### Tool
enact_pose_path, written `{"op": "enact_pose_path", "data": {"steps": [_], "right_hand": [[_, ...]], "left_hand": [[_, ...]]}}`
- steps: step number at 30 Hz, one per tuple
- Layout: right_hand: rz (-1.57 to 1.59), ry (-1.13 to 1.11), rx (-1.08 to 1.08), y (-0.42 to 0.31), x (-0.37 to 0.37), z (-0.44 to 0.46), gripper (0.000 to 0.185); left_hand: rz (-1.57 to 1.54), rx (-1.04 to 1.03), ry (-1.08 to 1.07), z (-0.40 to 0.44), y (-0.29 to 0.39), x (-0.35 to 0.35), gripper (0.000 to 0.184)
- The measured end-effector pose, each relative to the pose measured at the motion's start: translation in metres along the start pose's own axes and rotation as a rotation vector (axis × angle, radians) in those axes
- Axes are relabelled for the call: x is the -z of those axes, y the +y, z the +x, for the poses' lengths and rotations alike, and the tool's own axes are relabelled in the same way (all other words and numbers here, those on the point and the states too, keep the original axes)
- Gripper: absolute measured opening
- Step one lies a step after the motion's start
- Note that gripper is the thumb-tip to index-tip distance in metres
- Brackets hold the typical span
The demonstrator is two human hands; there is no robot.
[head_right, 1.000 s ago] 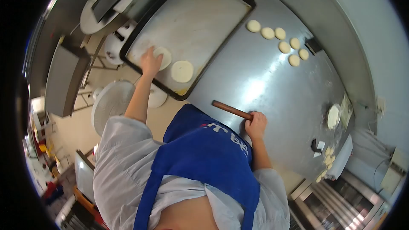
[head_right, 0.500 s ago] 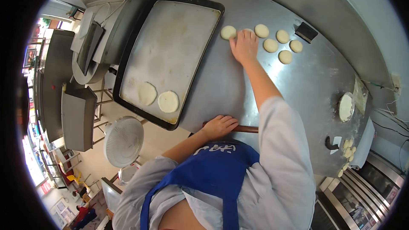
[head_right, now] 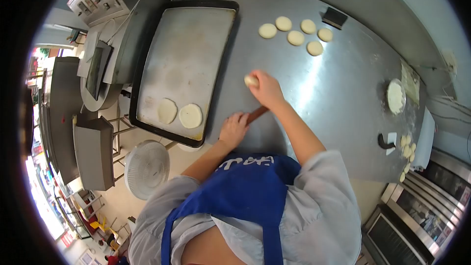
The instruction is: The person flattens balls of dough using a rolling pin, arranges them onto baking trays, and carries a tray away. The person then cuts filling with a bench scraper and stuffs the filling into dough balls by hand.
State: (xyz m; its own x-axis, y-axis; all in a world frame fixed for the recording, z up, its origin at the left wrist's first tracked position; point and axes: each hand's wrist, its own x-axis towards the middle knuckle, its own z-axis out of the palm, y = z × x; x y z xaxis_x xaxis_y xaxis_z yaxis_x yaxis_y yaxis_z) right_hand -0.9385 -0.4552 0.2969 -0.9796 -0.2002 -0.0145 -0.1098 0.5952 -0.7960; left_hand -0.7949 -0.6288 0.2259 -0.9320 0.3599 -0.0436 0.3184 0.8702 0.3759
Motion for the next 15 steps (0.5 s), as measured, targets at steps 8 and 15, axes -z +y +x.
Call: {"op": "enact_pose_path", "data": {"steps": [8, 15], "right_hand": [[-0.235, -0.114, 0.185, 0.078, 0.005, -0.132, 0.024], [-0.499, 0.126, 0.186, 0.072, -0.039, -0.147, 0.023]], "left_hand": [[0.026, -0.029, -0.037, 0.017, -0.01, 0.008, 0.054], [0.033, -0.059, -0.011, 0.019, -0.011, 0.01, 0.052]]}}
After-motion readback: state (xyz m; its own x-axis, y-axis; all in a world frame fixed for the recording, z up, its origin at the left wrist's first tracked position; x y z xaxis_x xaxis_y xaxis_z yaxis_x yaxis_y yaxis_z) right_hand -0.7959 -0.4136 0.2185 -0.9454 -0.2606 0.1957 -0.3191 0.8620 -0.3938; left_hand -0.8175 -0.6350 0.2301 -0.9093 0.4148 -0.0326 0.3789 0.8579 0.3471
